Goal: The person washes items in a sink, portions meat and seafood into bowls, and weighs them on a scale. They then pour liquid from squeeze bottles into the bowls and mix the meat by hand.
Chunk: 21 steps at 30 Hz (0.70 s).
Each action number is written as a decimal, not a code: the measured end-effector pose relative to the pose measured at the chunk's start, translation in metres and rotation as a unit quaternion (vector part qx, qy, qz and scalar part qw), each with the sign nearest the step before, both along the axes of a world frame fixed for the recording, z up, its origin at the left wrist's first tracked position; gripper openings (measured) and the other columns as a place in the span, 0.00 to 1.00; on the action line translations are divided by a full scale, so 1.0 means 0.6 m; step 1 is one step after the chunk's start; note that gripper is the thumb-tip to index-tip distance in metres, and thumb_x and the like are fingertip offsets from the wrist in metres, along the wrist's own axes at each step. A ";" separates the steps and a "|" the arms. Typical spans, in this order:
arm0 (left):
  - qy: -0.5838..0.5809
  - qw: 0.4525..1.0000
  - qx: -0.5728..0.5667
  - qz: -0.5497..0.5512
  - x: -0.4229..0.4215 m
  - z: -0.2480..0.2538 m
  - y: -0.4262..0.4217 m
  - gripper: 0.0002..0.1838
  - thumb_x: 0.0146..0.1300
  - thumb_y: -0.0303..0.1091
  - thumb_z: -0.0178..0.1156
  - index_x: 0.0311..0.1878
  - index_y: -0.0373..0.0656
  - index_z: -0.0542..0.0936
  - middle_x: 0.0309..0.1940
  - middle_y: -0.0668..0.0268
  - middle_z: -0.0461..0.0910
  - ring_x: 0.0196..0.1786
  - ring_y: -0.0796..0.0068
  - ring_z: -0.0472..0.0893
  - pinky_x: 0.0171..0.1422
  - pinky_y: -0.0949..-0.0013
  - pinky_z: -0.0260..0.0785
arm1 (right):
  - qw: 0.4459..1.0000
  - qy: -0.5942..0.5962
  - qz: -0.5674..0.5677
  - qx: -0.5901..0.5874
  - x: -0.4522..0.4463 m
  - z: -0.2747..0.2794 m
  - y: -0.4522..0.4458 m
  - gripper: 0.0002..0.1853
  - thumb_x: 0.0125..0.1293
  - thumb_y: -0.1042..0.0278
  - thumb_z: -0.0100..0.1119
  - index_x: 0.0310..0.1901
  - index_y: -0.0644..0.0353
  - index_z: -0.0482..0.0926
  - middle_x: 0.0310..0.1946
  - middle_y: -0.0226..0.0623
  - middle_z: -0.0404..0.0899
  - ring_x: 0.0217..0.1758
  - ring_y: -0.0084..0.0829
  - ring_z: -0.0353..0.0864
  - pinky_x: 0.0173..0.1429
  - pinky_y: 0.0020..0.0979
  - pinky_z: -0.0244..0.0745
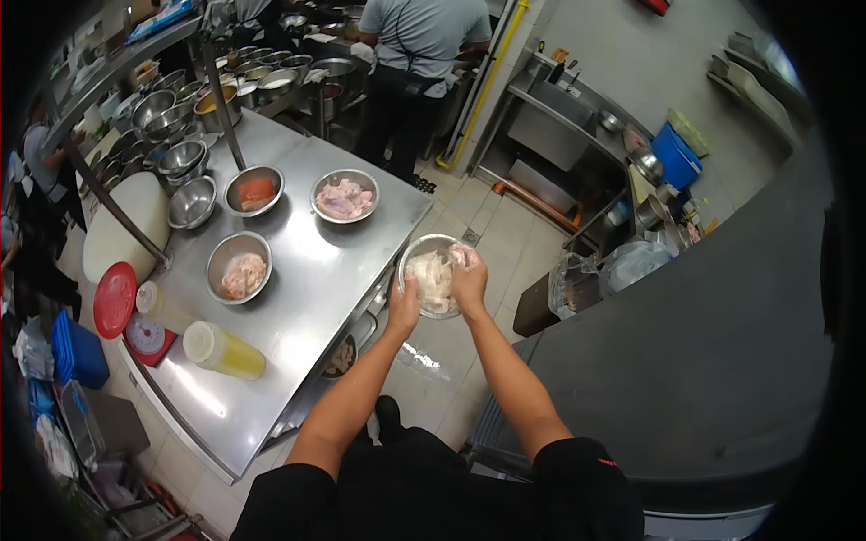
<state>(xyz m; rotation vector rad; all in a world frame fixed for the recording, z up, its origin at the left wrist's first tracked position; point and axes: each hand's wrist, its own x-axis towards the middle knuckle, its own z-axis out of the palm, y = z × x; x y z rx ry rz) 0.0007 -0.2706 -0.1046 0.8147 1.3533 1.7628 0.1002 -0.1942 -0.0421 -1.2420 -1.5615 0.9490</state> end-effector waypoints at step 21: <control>-0.064 0.963 -0.142 -0.218 -0.059 0.073 -0.028 0.26 0.73 0.47 0.43 0.64 0.37 0.64 0.51 0.59 0.74 0.49 0.70 0.77 0.53 0.66 0.73 | 0.859 -0.400 0.301 0.102 -0.034 -0.033 -0.023 0.09 0.52 0.68 0.58 0.32 0.64 0.79 0.30 0.54 0.79 0.37 0.51 0.79 0.44 0.44 0.73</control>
